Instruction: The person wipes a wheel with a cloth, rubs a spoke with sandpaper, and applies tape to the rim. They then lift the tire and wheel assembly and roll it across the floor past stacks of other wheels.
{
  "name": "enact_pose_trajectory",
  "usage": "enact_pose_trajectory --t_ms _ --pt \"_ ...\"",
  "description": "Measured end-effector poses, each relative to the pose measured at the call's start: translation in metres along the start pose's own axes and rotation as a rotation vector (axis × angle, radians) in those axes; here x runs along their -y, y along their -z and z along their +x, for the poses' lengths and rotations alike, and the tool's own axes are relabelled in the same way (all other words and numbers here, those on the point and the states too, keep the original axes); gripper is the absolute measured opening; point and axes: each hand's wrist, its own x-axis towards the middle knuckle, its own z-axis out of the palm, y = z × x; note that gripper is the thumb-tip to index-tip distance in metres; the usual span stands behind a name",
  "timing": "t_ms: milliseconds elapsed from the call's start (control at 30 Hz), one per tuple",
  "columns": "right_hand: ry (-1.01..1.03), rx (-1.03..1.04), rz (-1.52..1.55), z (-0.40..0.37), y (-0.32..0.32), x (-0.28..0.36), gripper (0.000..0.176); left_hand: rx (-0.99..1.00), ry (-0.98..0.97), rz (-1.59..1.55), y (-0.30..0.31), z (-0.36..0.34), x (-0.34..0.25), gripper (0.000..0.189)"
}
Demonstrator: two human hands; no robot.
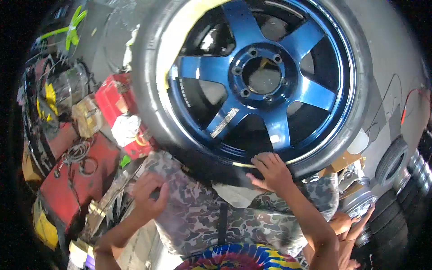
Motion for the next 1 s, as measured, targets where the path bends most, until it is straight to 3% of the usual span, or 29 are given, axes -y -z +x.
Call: enact_pose_trajectory --t_ms 200,267,333,400,500,533,600,667,700,733,800,867,933,967,1000 --pt "-0.045 -0.031 -0.018 -0.002 -0.009 0.001 0.042 0.041 0.083 -0.042 -0.01 -0.024 -0.033 0.012" --pt "-0.086 -0.006 -0.014 -0.001 -0.008 0.003 0.038 0.06 0.329 -0.087 -0.018 -0.024 -0.046 0.024" --pt "-0.114 0.004 -0.03 0.003 -0.006 0.008 0.037 -0.208 0.557 -0.267 -0.064 -0.038 -0.013 0.04" --pt "-0.141 0.009 -0.047 0.009 -0.012 0.013 0.037 -0.424 0.969 -0.588 -0.095 -0.018 0.016 0.053" --pt "-0.25 -0.18 -0.099 0.025 -0.04 0.026 0.038 -0.544 1.143 -0.661 -0.143 0.0 0.048 0.067" --pt "-0.338 -0.258 -0.067 0.033 -0.059 0.033 0.044 -0.568 1.299 -0.844 -0.179 -0.002 0.067 0.079" --pt "-0.749 -0.336 0.336 0.066 -0.072 0.064 0.078 -0.608 1.44 -1.104 -0.17 0.015 0.034 0.093" --pt "-1.048 -0.332 0.545 0.105 -0.075 0.074 0.098 -0.589 1.303 -1.037 -0.212 0.01 0.074 0.101" --pt "-1.001 -0.389 0.65 0.109 -0.111 0.04 0.099 -0.577 1.256 -0.998 -0.219 0.011 0.082 0.107" --pt "-1.069 -0.326 0.717 0.139 -0.071 0.073 0.097 -0.579 1.264 -1.016 -0.22 0.016 0.078 0.107" --pt "-1.159 -0.364 0.768 0.159 -0.067 0.081 0.092 -0.649 1.41 -1.048 -0.202 0.027 0.064 0.111" --pt "-1.178 -0.355 0.79 0.157 -0.068 0.078 0.091 -0.654 1.465 -1.129 -0.192 0.028 0.06 0.116" --pt "-1.155 -0.382 0.869 0.161 -0.063 0.076 0.097 -0.739 1.368 -1.389 -0.189 0.026 0.063 0.115" --pt "-1.098 -0.396 0.873 0.151 -0.065 0.068 0.1 -0.673 1.402 -1.302 -0.158 0.026 0.044 0.105" --pt "-1.044 -0.399 0.884 0.152 -0.067 0.057 0.103 -0.659 1.415 -1.35 -0.165 0.013 0.051 0.095"
